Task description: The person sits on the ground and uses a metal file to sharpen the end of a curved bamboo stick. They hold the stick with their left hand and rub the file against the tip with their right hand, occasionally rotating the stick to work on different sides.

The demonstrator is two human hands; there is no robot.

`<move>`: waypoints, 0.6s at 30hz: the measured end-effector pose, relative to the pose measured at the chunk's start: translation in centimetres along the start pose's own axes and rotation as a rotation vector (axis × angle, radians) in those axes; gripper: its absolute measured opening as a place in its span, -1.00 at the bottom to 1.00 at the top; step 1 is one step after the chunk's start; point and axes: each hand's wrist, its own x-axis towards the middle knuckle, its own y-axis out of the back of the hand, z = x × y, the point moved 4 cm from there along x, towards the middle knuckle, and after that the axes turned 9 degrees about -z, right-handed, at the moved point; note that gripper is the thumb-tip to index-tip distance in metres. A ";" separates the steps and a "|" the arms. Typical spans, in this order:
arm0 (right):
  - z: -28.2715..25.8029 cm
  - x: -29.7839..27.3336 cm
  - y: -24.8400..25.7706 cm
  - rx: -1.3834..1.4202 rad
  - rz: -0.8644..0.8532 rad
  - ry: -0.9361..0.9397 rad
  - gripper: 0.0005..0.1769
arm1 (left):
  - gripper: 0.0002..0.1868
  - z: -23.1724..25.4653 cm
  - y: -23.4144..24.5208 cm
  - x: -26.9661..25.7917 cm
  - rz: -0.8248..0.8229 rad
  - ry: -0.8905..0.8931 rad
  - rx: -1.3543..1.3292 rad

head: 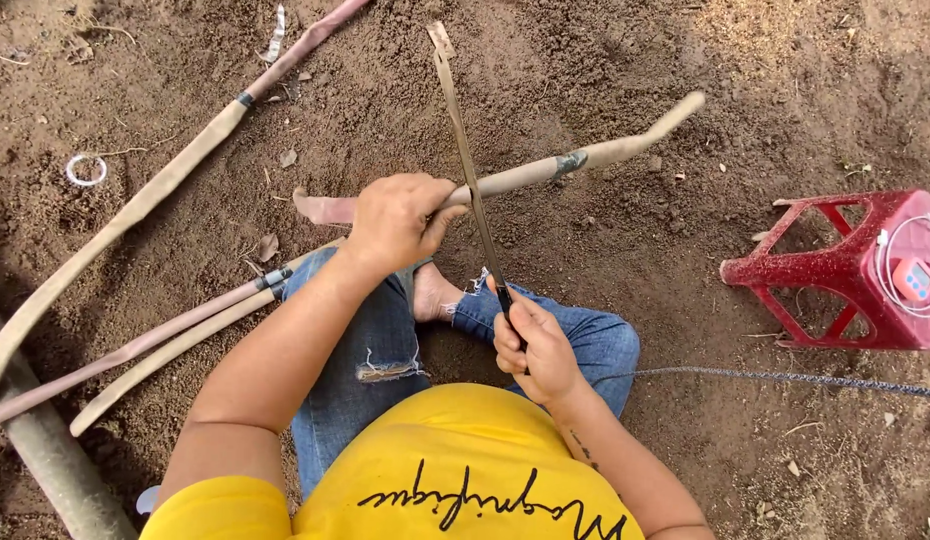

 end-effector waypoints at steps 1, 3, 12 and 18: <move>-0.1 0.0 -0.4 0.001 -0.004 0.000 -0.42 | -0.82 -0.1 -0.1 -0.2 0.000 0.001 0.004; -0.4 -0.1 -1.0 -0.006 0.002 -0.014 -0.42 | -0.80 -0.4 -0.1 -0.4 0.031 0.033 -0.001; 0.6 -1.1 0.0 -0.034 0.028 -0.021 -0.41 | -0.89 -1.3 0.1 -0.1 -0.065 0.064 -0.044; -1.1 1.5 -1.7 0.000 0.024 0.020 -0.42 | -0.79 1.1 -0.3 -0.2 -0.031 -0.036 0.010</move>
